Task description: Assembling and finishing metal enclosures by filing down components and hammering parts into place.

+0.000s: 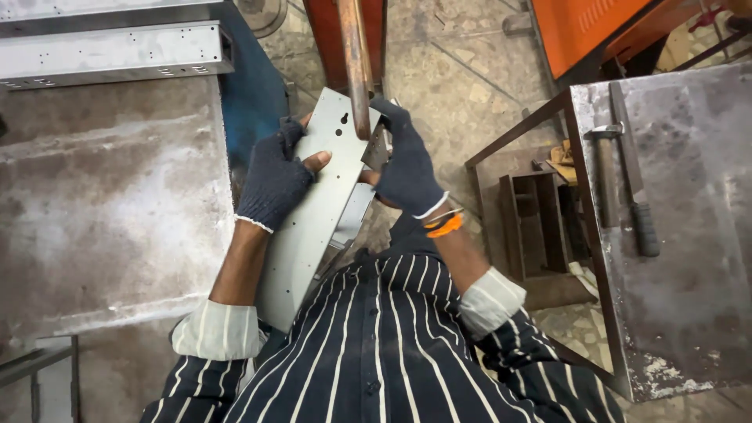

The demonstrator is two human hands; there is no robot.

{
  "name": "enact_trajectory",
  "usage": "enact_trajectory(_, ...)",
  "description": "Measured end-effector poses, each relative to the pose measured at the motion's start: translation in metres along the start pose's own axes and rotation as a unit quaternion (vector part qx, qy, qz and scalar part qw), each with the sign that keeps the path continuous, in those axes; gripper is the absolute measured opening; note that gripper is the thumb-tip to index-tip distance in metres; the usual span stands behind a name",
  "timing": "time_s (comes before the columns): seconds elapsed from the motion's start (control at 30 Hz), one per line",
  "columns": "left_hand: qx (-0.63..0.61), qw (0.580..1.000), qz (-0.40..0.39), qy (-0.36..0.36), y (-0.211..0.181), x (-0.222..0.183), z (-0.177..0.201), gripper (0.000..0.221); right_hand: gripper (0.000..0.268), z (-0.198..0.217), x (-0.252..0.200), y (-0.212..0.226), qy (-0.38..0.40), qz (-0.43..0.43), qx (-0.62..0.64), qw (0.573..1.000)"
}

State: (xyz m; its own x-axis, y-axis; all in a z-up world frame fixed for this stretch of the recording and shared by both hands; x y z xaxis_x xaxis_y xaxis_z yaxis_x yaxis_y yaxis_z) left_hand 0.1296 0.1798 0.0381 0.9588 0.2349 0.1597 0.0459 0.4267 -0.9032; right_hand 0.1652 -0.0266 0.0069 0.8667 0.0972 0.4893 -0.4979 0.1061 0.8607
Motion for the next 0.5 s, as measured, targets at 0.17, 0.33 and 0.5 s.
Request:
enact_trajectory(0.17,-0.016,0.999,0.031,-0.002,0.000,-0.002,-0.001,0.059,0.076,-0.013,-0.003,-0.004,-0.088,0.046,-0.109,0.989)
enact_trajectory(0.33,-0.032,0.993,0.117,0.001,-0.014,-0.003,-0.003,0.058,0.067,-0.009,0.000,-0.009,-0.106,0.003,-0.108,0.988)
enact_trajectory(0.5,-0.033,0.998,0.062,0.004,0.007,0.001,-0.001,0.055,0.071,-0.005,0.005,-0.001,-0.107,0.018,-0.114,0.988)
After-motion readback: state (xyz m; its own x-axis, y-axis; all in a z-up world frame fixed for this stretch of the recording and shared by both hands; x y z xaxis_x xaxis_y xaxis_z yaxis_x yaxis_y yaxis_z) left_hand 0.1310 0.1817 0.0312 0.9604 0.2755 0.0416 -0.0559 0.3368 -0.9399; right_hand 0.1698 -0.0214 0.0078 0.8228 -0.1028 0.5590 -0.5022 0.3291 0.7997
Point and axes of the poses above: each hand's wrist, its own x-axis towards the middle knuckle, its own z-axis out of the back of the hand, y = z × x, the point moved 3 cm from there along x, towards the middle knuckle, and after that the axes turned 13 degrees about -y, right-handed, at the moved point
